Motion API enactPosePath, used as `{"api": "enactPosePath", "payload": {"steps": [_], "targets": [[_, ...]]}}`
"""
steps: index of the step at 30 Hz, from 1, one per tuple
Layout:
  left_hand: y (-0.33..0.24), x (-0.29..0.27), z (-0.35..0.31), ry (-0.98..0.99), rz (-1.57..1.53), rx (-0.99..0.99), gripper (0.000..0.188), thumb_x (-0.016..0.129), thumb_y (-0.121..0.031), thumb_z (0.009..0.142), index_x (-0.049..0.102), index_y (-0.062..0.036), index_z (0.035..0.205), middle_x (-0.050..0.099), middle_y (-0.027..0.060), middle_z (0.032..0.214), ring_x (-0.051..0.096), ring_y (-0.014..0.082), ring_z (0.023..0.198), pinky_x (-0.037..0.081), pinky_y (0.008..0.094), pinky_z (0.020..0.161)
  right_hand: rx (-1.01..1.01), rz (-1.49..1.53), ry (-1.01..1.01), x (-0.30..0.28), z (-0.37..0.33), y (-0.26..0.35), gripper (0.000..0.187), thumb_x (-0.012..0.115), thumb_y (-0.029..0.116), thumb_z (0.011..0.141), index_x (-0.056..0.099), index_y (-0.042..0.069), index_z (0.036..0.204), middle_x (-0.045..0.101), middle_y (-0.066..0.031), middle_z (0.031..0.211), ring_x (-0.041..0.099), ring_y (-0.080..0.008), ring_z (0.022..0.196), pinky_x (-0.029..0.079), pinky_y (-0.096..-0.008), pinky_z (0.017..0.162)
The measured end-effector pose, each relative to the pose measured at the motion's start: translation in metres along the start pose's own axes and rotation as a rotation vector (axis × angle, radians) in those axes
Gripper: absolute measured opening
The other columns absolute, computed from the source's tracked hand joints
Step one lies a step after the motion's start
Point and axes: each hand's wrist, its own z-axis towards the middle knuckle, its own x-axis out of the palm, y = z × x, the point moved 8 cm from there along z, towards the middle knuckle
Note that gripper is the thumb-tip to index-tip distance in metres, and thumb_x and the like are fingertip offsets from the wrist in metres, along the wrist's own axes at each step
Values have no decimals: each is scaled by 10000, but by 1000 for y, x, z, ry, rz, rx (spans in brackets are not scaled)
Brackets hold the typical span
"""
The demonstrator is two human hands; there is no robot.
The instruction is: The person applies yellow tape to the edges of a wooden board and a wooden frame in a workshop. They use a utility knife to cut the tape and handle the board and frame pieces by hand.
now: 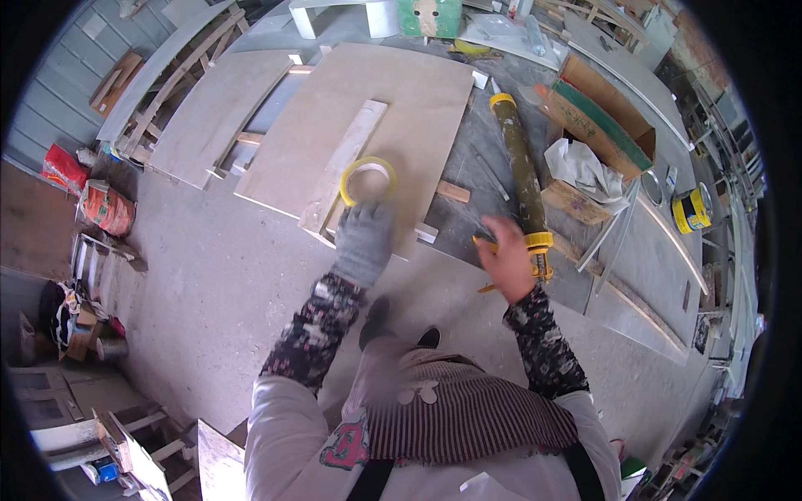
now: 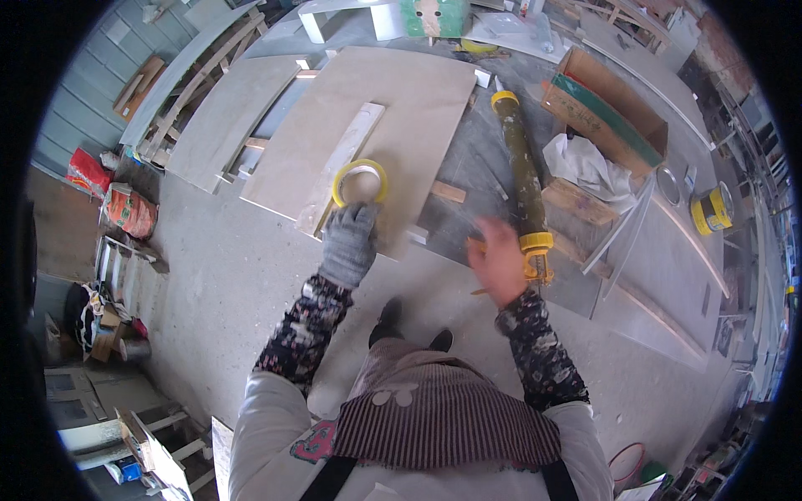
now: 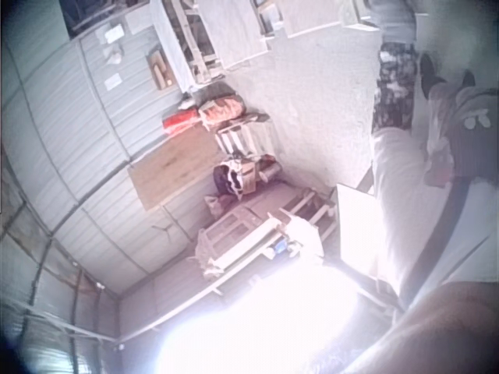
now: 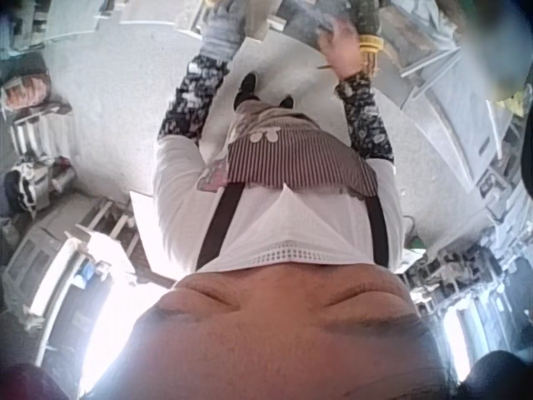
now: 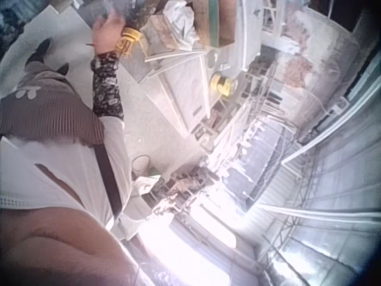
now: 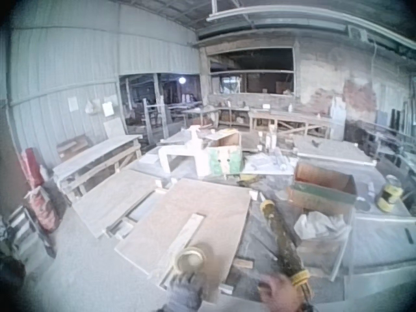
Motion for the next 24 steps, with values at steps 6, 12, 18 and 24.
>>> {"api": "enactPosePath", "payload": {"steps": [6,12,18,24], "targets": [[-19,32,-21,95,82,90,435,583,-166,780,583,-31,1194,575,137,1219,544,321,1116,430,478,928,64,229,133,52,0,25,470,715,140,822,553,-5,1240,601,-183,1173,605,-323,1059,481,-395,923],[-26,33,-4,92,48,84,428,608,-177,754,618,-61,1166,593,121,1206,531,317,1154,421,461,957,79,260,153,72,9,41,443,712,182,813,565,13,1195,634,-154,1042,608,-320,959,465,-435,866],[28,17,-78,-226,-643,-450,353,681,-242,895,609,-62,1190,642,92,1108,628,194,983,514,328,803,83,312,116,74,14,41,381,694,171,825,578,19,1154,634,-145,965,611,-328,901,478,-430,808],[12,103,-96,49,-1586,-876,424,705,-291,893,599,-40,1218,674,61,978,651,212,833,534,372,741,44,244,112,82,18,39,284,659,160,861,601,29,1107,639,-168,979,615,-351,900,491,-428,781]]}}
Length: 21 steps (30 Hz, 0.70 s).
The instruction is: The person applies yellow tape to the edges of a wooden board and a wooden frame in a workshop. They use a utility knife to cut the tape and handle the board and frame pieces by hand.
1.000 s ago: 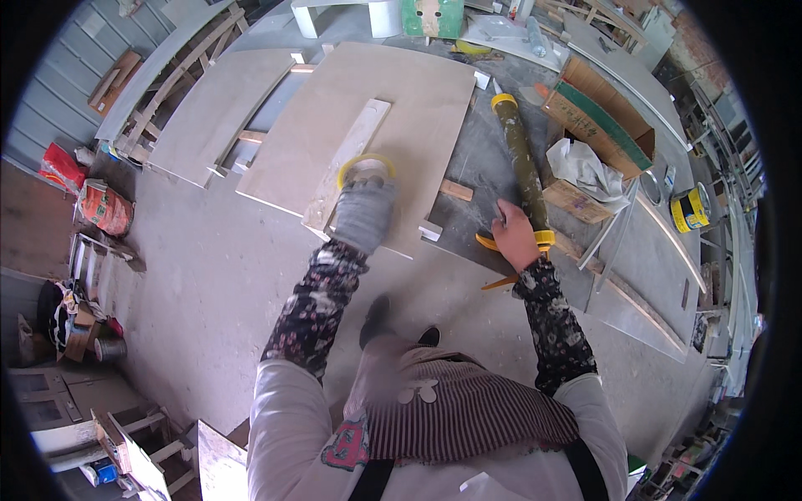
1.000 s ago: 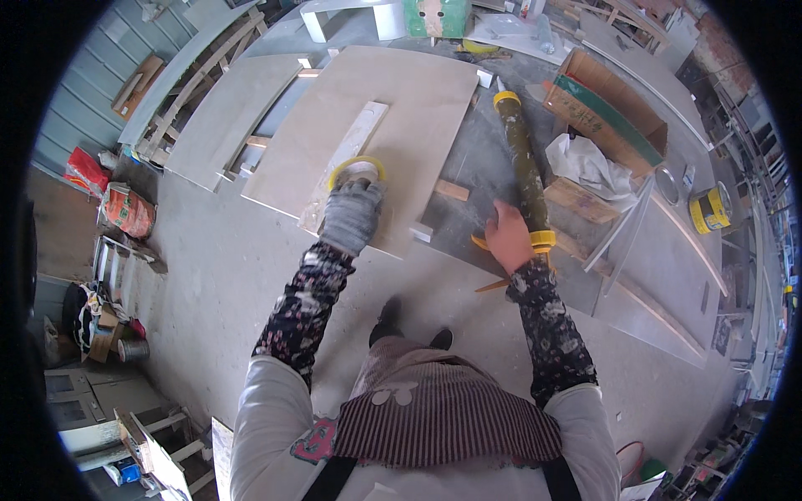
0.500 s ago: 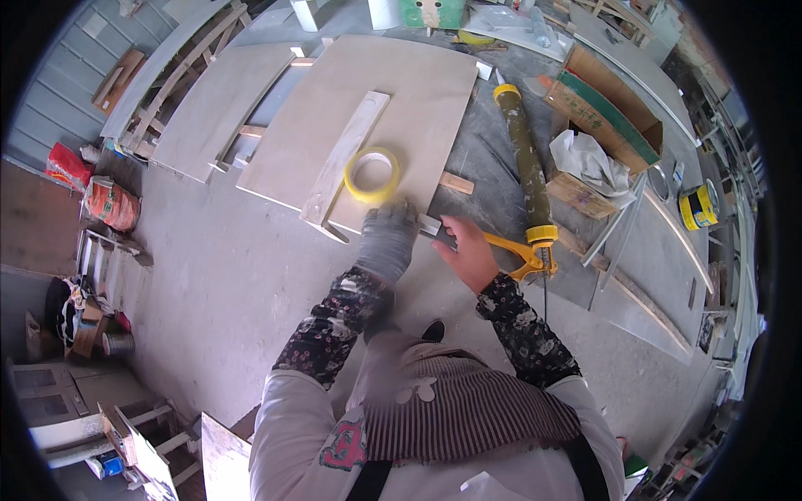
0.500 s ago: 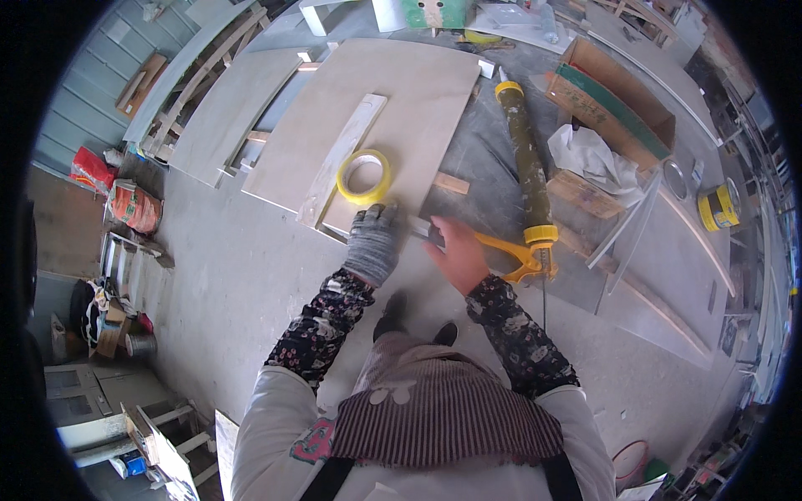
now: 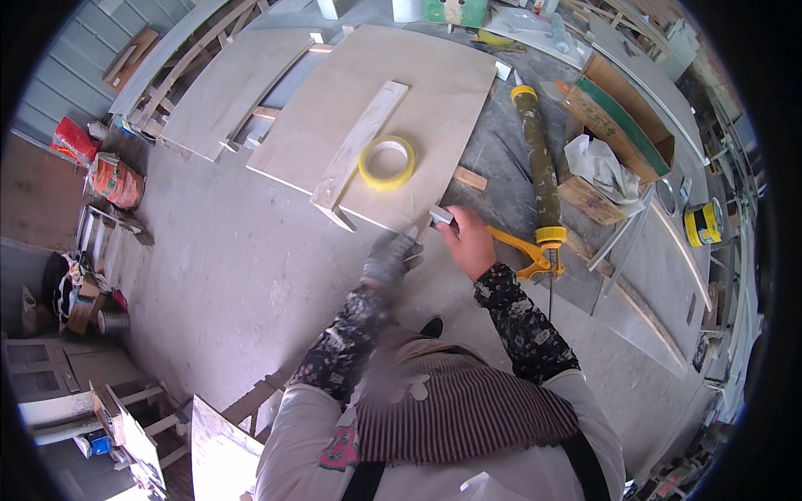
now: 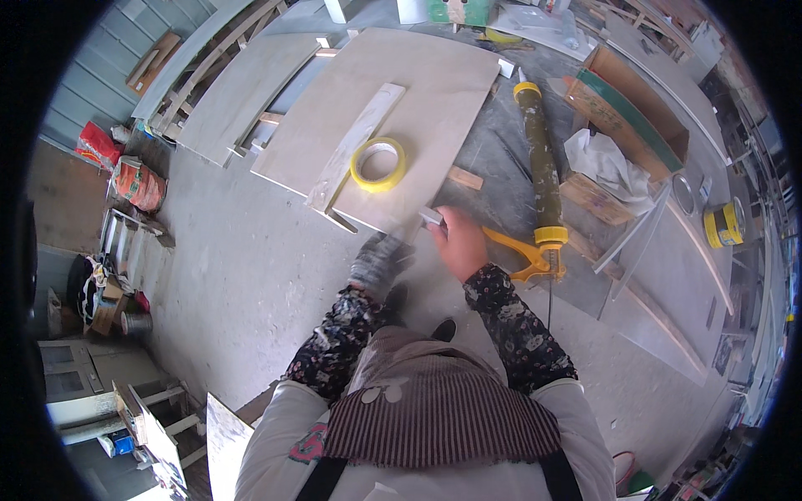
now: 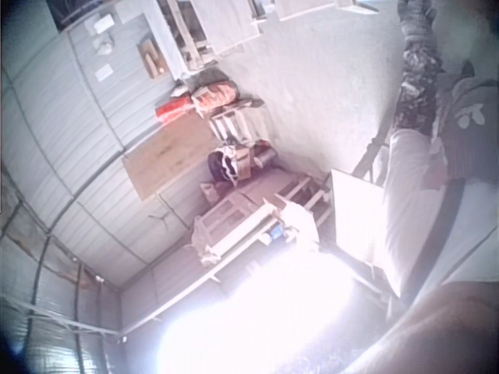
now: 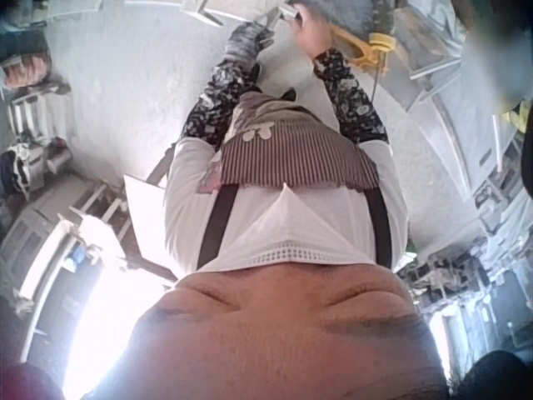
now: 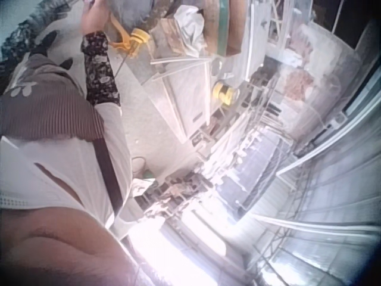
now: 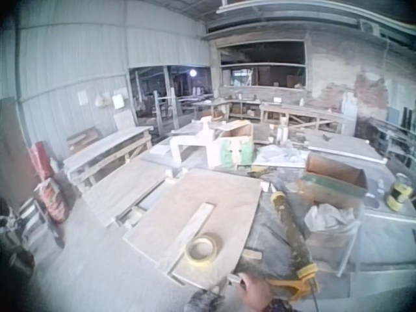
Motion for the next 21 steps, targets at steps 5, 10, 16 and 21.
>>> {"api": "enactPosePath", "payload": {"steps": [5,10,16,21], "targets": [[19,6,21,-121,-181,-156,279,706,-220,901,655,-33,1102,640,29,917,600,146,712,524,268,622,-110,-114,21,1,-4,10,253,646,165,874,604,35,1087,639,-169,969,611,-363,905,491,-443,778],[0,12,22,-66,15,-20,254,702,-210,902,655,-37,1082,643,32,892,613,151,691,533,264,605,-127,-141,-8,5,-16,19,215,634,159,874,590,31,1041,614,-166,924,599,-368,874,483,-463,753],[11,12,10,-165,-281,-276,235,702,-210,904,650,-49,1068,635,29,861,608,146,672,532,264,597,-120,-184,-25,12,-16,21,233,641,148,864,570,19,1045,594,-171,932,588,-378,887,474,-469,760],[4,13,13,-34,22,-202,267,613,-225,936,644,-39,1126,672,74,964,650,211,787,551,352,694,-68,-178,15,17,-15,18,277,638,139,862,559,-6,1085,588,-189,980,580,-388,917,473,-472,804]]}}
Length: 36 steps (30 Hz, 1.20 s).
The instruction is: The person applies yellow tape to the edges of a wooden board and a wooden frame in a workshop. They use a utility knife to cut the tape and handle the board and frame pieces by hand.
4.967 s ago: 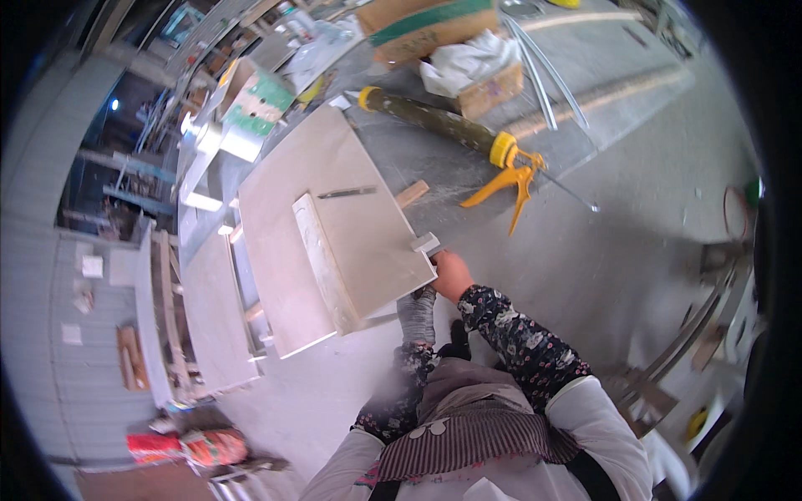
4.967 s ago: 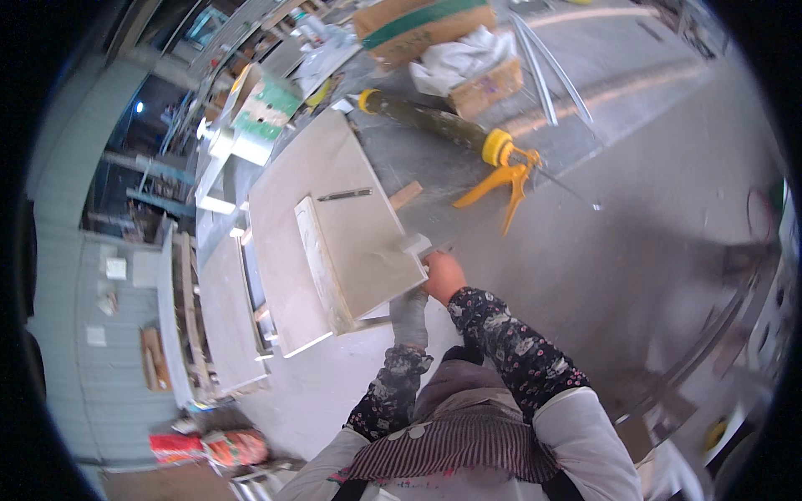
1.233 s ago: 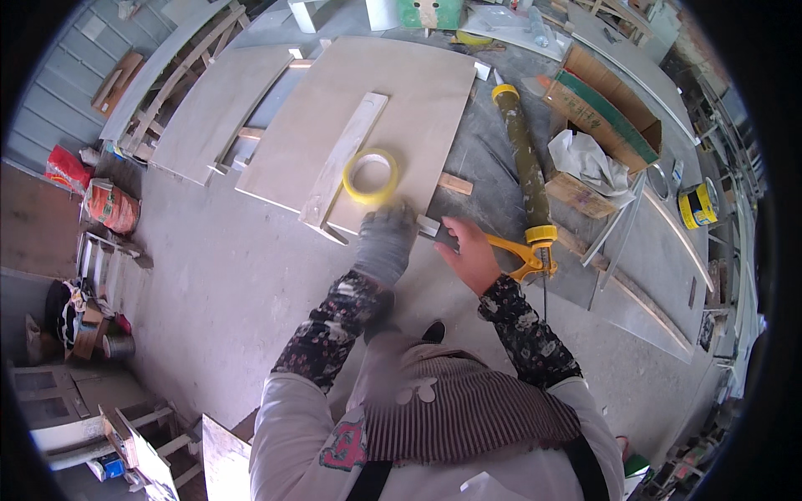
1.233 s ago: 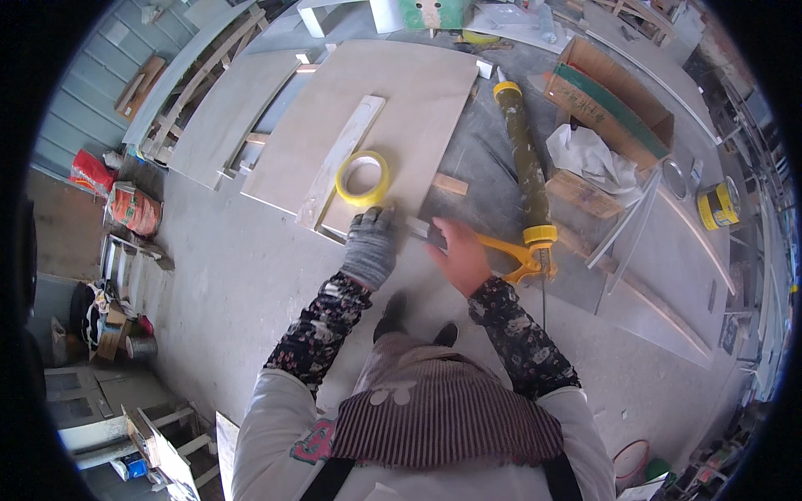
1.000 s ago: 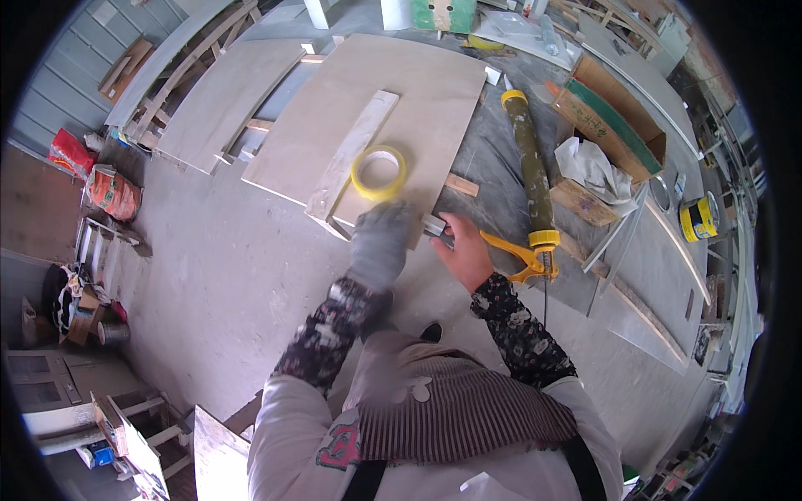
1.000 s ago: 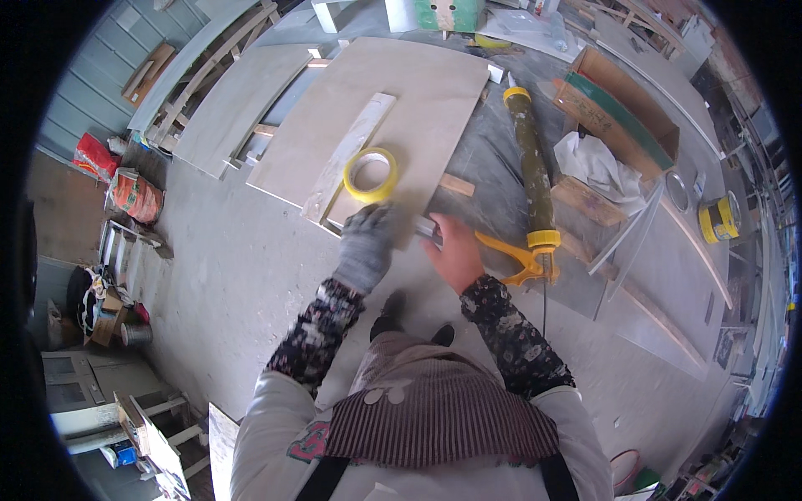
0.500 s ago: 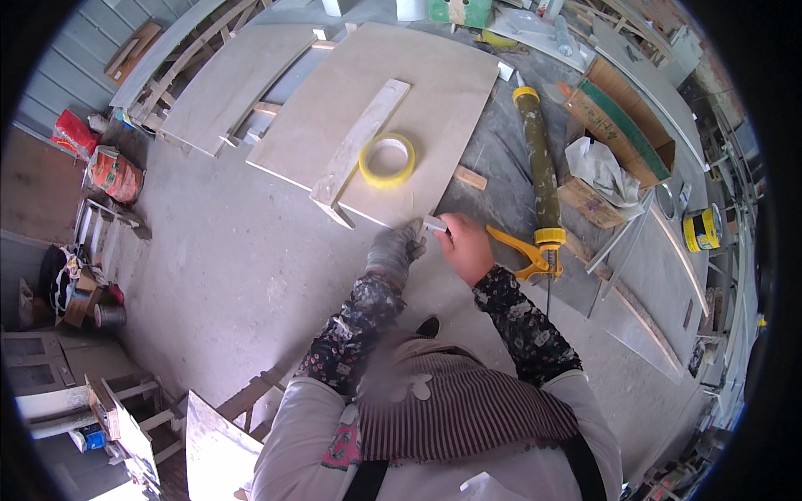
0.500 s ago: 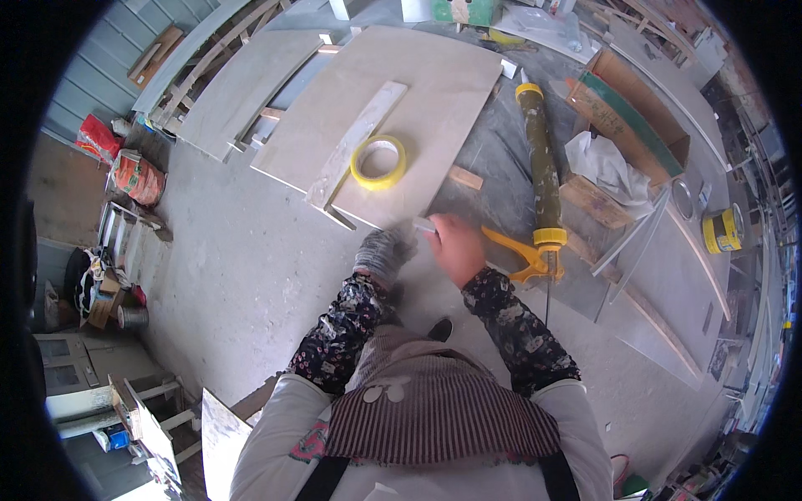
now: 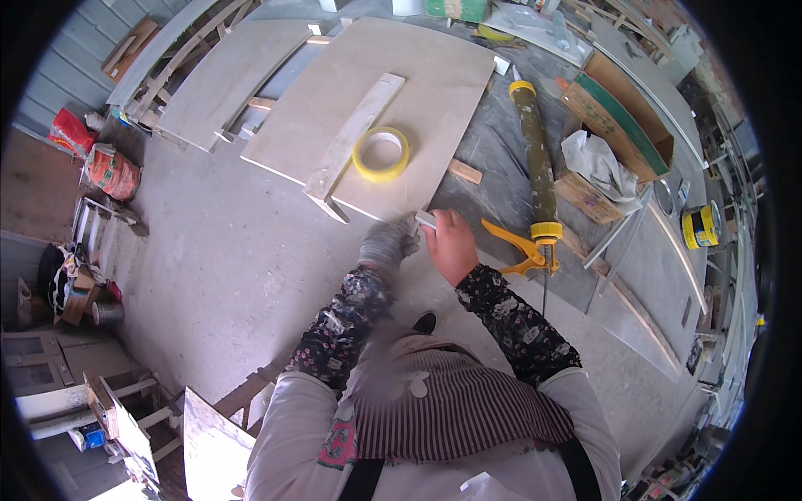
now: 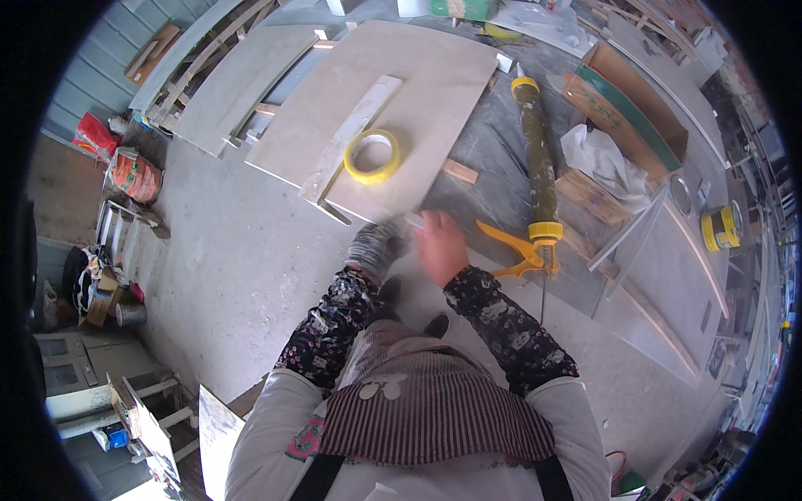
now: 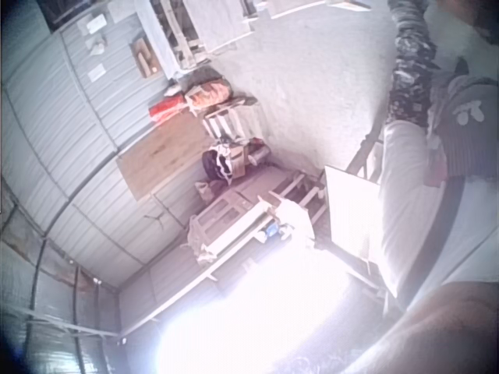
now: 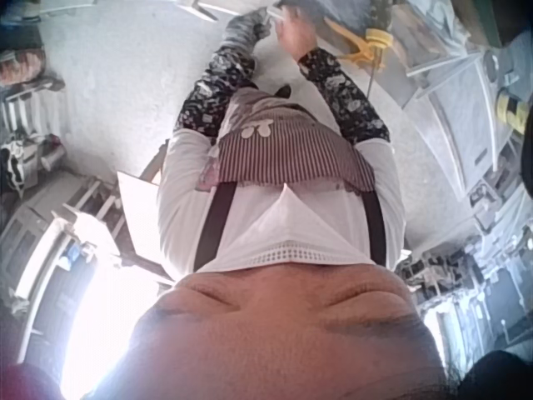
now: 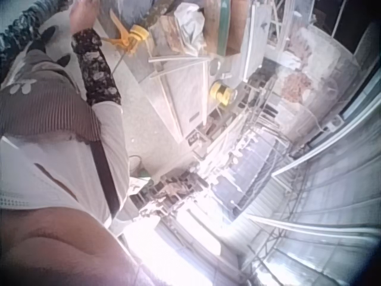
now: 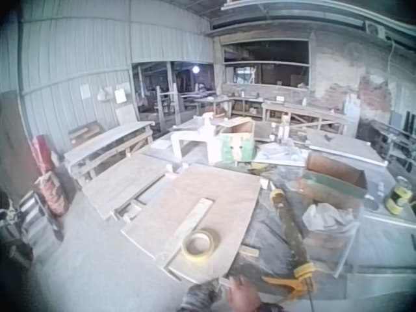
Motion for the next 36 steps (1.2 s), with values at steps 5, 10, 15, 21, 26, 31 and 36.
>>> {"api": "enactPosePath", "payload": {"steps": [5,10,15,21,26,31,36], "targets": [[7,-8,-17,-22,-310,-118,325,657,-321,925,617,-69,1127,660,48,956,630,204,795,521,352,696,11,120,-18,-24,-5,0,389,659,149,856,524,-13,1182,589,-178,1004,586,-344,912,481,-436,823],[1,-18,-22,-81,-365,-127,325,706,-349,889,636,-95,1079,647,32,898,611,191,775,505,343,681,55,289,54,-42,-37,1,335,664,140,859,533,13,1140,593,-134,984,595,-277,883,485,-375,793],[1,-26,-10,-199,-210,-120,283,713,-326,882,655,-97,1037,636,31,853,596,174,734,494,318,644,105,455,181,-13,-57,2,221,639,150,888,568,30,1060,617,-115,893,612,-248,786,500,-355,713],[-6,-27,-15,-143,-156,-45,281,703,-332,886,653,-87,1013,623,43,837,582,172,705,501,319,650,552,890,390,32,-61,-13,251,580,256,974,583,28,1081,657,-45,896,608,-131,754,476,-273,662],[-9,-35,-14,-218,-306,-26,367,641,-436,923,625,-78,1002,615,25,838,597,150,705,505,296,642,623,906,424,35,-56,-6,283,537,301,1000,589,40,1096,651,-23,906,589,-95,760,456,-238,657],[-9,-36,-7,-273,-278,-7,423,578,-477,950,619,-78,1086,619,30,892,611,153,724,502,286,633,618,871,533,23,-77,3,283,537,297,1000,599,40,1100,655,-21,915,589,-94,770,460,-241,673],[30,-7,0,-251,-270,94,427,522,-439,993,615,-70,1186,650,35,884,598,140,688,488,286,606,627,766,654,0,-111,-1,312,510,277,1011,597,18,1162,661,-35,959,604,-106,817,475,-245,720]]}}
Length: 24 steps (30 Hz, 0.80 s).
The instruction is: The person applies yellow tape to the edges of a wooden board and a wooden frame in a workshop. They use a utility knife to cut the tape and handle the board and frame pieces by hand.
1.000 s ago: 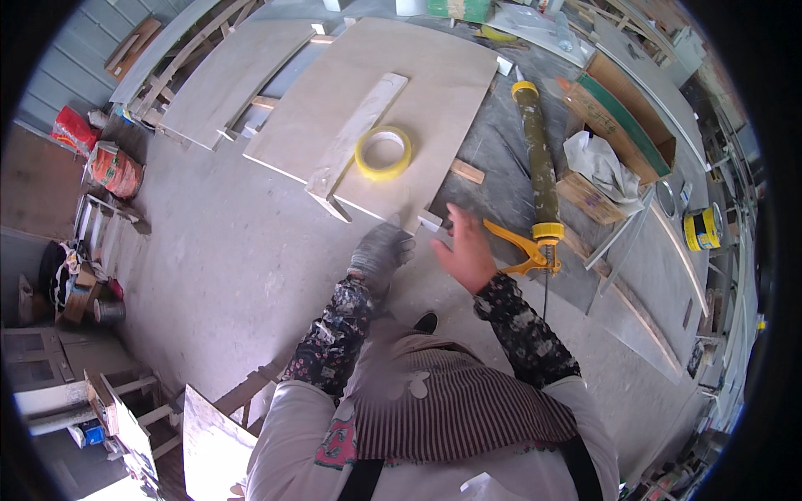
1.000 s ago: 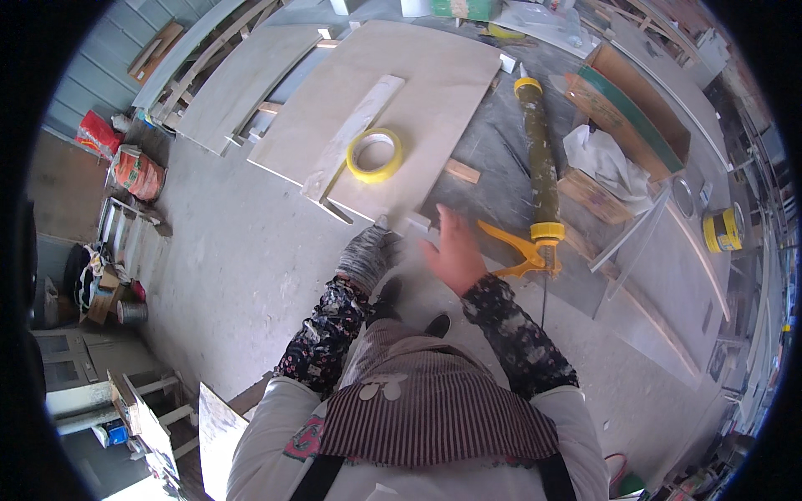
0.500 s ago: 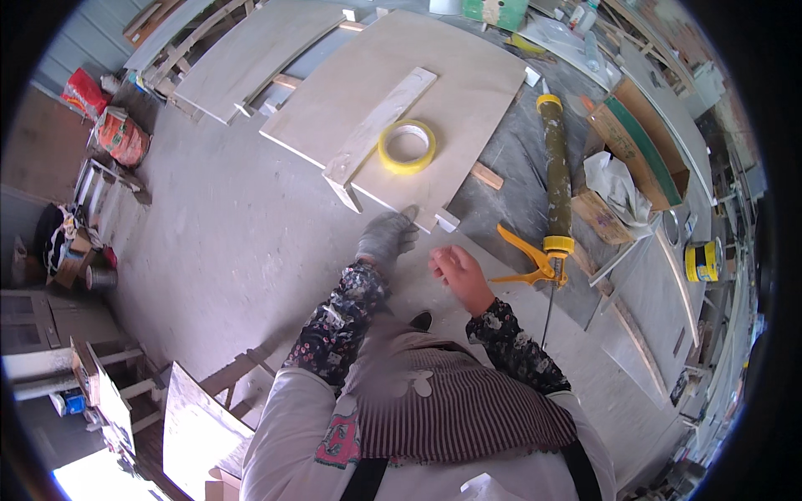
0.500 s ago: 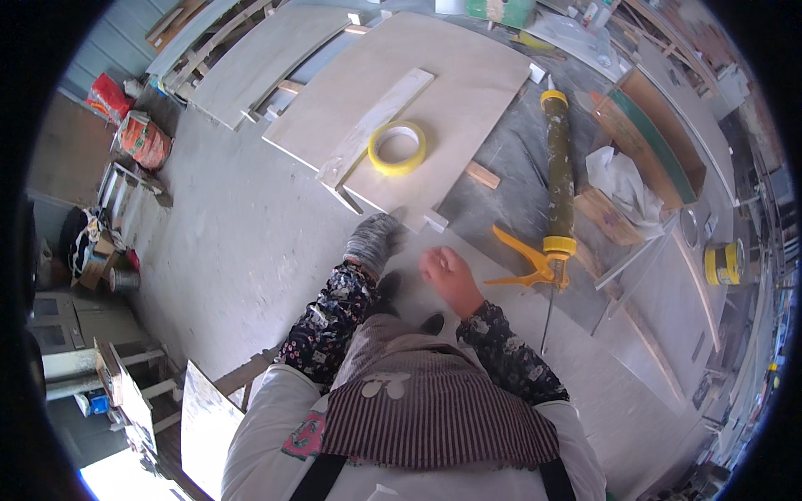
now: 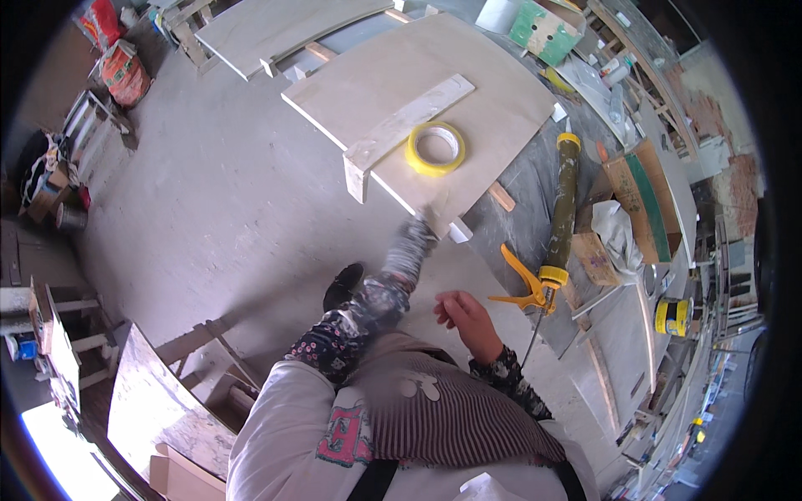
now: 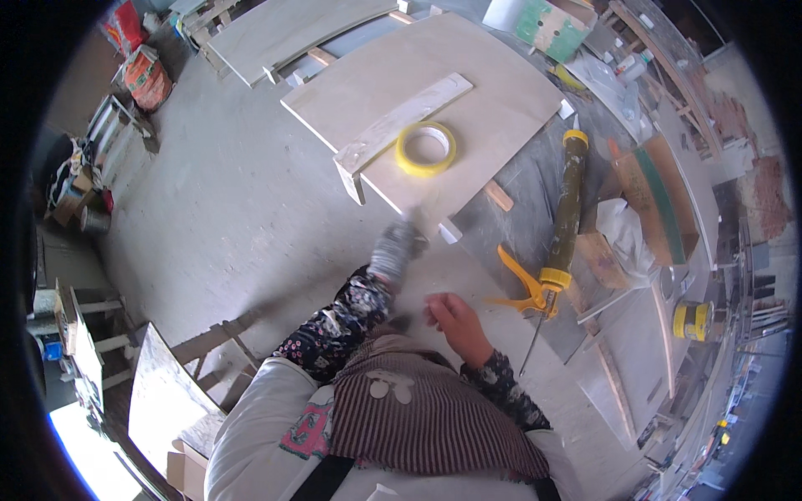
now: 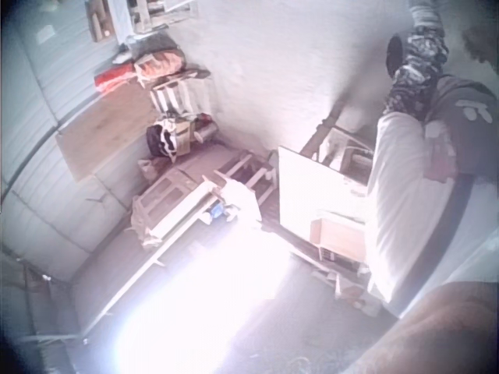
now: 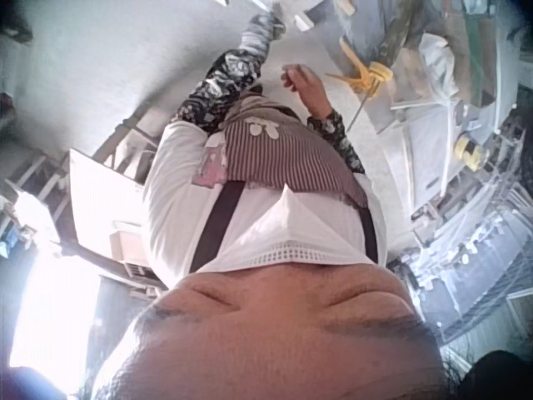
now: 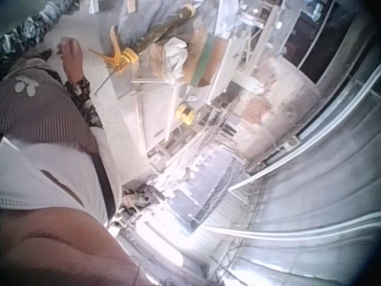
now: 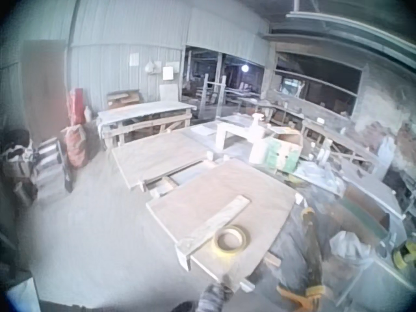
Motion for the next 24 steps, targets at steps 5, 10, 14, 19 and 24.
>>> {"api": "enactPosePath", "payload": {"steps": [5,10,14,19,24], "targets": [[41,27,0,145,-11,36,420,541,-434,989,622,-73,1189,623,8,861,560,97,683,454,240,595,121,-63,-8,-8,-35,-25,320,494,266,1019,591,10,1185,664,-51,976,615,-116,826,487,-256,742],[13,5,-21,13,-108,125,394,555,-399,998,634,-30,1115,598,-4,804,529,102,697,455,253,648,218,-117,-5,-18,-53,-35,310,466,237,1030,588,1,1190,663,-67,997,607,-121,855,480,-264,772],[-34,-23,0,-160,-129,331,416,519,-446,1007,624,-45,975,591,-1,772,519,100,682,458,247,649,226,-134,5,-18,-53,-36,317,466,245,1035,577,1,1203,657,-70,1010,604,-121,870,483,-265,790],[-19,-11,10,-87,-216,418,317,510,-368,1026,582,-76,928,572,-2,740,510,78,661,452,244,602,278,-144,77,-15,-55,-46,313,483,256,1037,567,12,1214,657,-55,997,605,-108,871,500,-258,811],[24,23,-2,85,-267,351,284,507,-337,1029,584,-84,926,567,-16,748,499,70,660,449,249,626,314,-241,101,-21,-60,-52,315,450,241,1052,551,3,1232,645,-64,1031,595,-108,904,492,-263,828]]}}
